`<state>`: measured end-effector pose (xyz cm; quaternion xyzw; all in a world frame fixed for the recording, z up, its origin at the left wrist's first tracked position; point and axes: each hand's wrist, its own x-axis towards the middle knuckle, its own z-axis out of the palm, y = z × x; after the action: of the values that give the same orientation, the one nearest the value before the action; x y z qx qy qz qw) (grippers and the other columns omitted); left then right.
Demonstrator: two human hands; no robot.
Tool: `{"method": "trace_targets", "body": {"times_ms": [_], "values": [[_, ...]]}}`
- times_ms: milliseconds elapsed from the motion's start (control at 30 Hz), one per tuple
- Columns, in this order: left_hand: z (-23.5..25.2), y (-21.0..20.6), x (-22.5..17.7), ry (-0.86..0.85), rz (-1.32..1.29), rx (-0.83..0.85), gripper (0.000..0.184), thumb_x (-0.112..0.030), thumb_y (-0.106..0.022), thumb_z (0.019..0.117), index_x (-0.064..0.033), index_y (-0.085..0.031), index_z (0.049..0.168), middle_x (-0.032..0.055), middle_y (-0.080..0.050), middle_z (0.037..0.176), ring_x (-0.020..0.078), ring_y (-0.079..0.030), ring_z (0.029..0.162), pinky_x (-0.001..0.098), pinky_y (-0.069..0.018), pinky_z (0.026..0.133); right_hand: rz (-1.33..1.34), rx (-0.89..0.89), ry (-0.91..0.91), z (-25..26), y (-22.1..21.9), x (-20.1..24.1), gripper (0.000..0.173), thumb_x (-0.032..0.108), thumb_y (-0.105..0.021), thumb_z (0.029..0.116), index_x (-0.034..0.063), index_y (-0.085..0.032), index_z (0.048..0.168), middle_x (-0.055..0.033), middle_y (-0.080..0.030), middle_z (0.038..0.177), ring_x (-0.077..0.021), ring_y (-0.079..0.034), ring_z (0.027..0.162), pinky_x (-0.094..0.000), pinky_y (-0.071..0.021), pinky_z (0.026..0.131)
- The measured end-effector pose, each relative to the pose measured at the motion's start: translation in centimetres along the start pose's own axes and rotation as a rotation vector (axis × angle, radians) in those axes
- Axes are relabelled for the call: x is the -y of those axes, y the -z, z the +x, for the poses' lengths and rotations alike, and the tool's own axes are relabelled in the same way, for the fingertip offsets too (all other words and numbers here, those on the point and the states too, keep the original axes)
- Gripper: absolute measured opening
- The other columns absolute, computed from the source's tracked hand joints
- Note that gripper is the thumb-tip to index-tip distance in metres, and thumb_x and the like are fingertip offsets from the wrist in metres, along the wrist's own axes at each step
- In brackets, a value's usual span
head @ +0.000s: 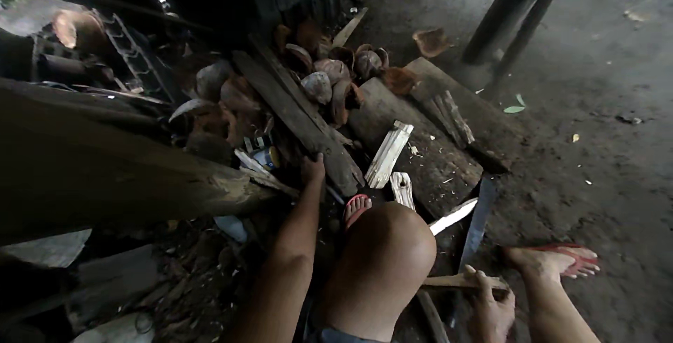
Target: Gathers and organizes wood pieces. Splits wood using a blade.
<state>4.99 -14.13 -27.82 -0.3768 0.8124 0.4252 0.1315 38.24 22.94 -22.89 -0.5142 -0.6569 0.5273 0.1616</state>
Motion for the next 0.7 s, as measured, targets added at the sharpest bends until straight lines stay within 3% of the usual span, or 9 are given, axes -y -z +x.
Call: {"method": "trace_targets", "body": {"times_ms": [67, 133, 233, 300, 367, 433, 533, 600, 700], "values": [[1.0, -0.3, -0.5, -0.011, -0.076, 0.008, 0.071, -0.059, -0.059, 0.0985, -0.0073, -0.052, 0.147, 0.0239, -0.056, 0.144, 0.0401, -0.052, 0.135, 0.0610, -0.0439, 0.109, -0.021, 0.010, 0.000, -0.3, 0.1, 0.2, 0.075, 0.030, -0.074, 0.0929, 0.0049, -0.038, 0.154, -0.0219, -0.058, 0.134, -0.0278, -0.064, 0.109, -0.0476, -0.0579, 0.087], [2.0, -0.4, -1.9, -0.031, -0.221, 0.017, 0.087, -0.065, -0.066, 0.0916, -0.0018, -0.049, 0.148, 0.0268, -0.054, 0.144, 0.0404, -0.052, 0.136, 0.0594, -0.0447, 0.111, -0.058, -0.005, 0.024, -0.4, 0.1, 0.9, 0.076, 0.032, -0.075, 0.0909, 0.0028, -0.041, 0.152, -0.0236, -0.057, 0.136, -0.0301, -0.062, 0.115, -0.0496, -0.0558, 0.092], [2.0, -0.3, -4.6, 0.031, -0.330, 0.000, 0.106, -0.054, -0.085, 0.0801, 0.0050, -0.035, 0.153, 0.0300, -0.051, 0.145, 0.0405, -0.051, 0.135, 0.0558, -0.0455, 0.110, -0.103, -0.009, 0.014, -0.5, 0.2, 1.0, 0.080, 0.034, -0.076, 0.0897, 0.0024, -0.039, 0.153, -0.0262, -0.055, 0.139, -0.0330, -0.060, 0.119, -0.0514, -0.0539, 0.095], [3.2, -1.4, -4.8, 0.048, -0.332, -0.051, 0.118, -0.048, -0.091, 0.0745, 0.0031, -0.024, 0.157, 0.0316, -0.050, 0.145, 0.0418, -0.053, 0.132, 0.0564, -0.0488, 0.106, -0.092, -0.005, 0.000, -0.2, -0.2, 0.5, 0.078, 0.032, -0.076, 0.0904, 0.0017, -0.040, 0.152, -0.0262, -0.056, 0.137, -0.0325, -0.061, 0.117, -0.0506, -0.0544, 0.095], [4.2, -2.7, -4.6, 0.039, -0.281, -0.082, 0.131, -0.046, -0.093, 0.0721, -0.0021, -0.009, 0.162, 0.0339, -0.044, 0.150, 0.0452, -0.050, 0.135, 0.0582, -0.0481, 0.107, -0.094, -0.010, 0.046, 0.7, -0.5, -1.1, 0.074, 0.037, -0.077, 0.0899, 0.0032, -0.046, 0.148, -0.0195, -0.062, 0.131, -0.0255, -0.065, 0.111, -0.0435, -0.0569, 0.091], [4.3, -3.3, -4.9, 0.039, -0.239, -0.114, 0.136, -0.040, -0.095, 0.0716, -0.0091, -0.001, 0.165, 0.0342, -0.042, 0.151, 0.0464, -0.051, 0.134, 0.0580, -0.0503, 0.104, -0.110, -0.017, 0.091, 1.2, -0.9, -2.3, 0.076, 0.042, -0.078, 0.0881, 0.0038, -0.048, 0.147, -0.0173, -0.063, 0.130, -0.0231, -0.067, 0.111, -0.0411, -0.0579, 0.092], [4.2, -3.0, -5.0, 0.030, -0.301, -0.153, 0.134, -0.025, -0.094, 0.0710, -0.0152, 0.001, 0.165, 0.0342, -0.043, 0.148, 0.0470, -0.054, 0.128, 0.0587, -0.0539, 0.096, -0.133, 0.005, 0.015, -0.4, -1.7, 1.4, 0.078, 0.030, -0.077, 0.0889, 0.0011, -0.042, 0.152, -0.0274, -0.056, 0.137, -0.0336, -0.060, 0.119, -0.0517, -0.0519, 0.098], [3.8, -2.0, -4.1, -0.025, -0.345, -0.212, 0.131, -0.021, -0.093, 0.0715, -0.0176, -0.004, 0.166, 0.0323, -0.045, 0.149, 0.0458, -0.053, 0.131, 0.0587, -0.0518, 0.100, -0.143, 0.027, -0.040, -1.4, -2.0, 3.9, 0.076, 0.024, -0.077, 0.0917, 0.0004, -0.039, 0.154, -0.0297, -0.051, 0.144, -0.0361, -0.055, 0.128, -0.0519, -0.0471, 0.106], [2.9, -0.3, -1.6, -0.191, -0.331, -0.292, 0.118, -0.024, -0.093, 0.0730, -0.0177, -0.020, 0.166, 0.0304, -0.044, 0.152, 0.0446, -0.047, 0.139, 0.0577, -0.0453, 0.109, -0.152, -0.030, 0.166, -2.2, -2.3, 3.9, 0.073, 0.026, -0.074, 0.0913, -0.0084, -0.043, 0.148, -0.0351, -0.055, 0.136, -0.0383, -0.060, 0.122, -0.0471, -0.0521, 0.100]]}}
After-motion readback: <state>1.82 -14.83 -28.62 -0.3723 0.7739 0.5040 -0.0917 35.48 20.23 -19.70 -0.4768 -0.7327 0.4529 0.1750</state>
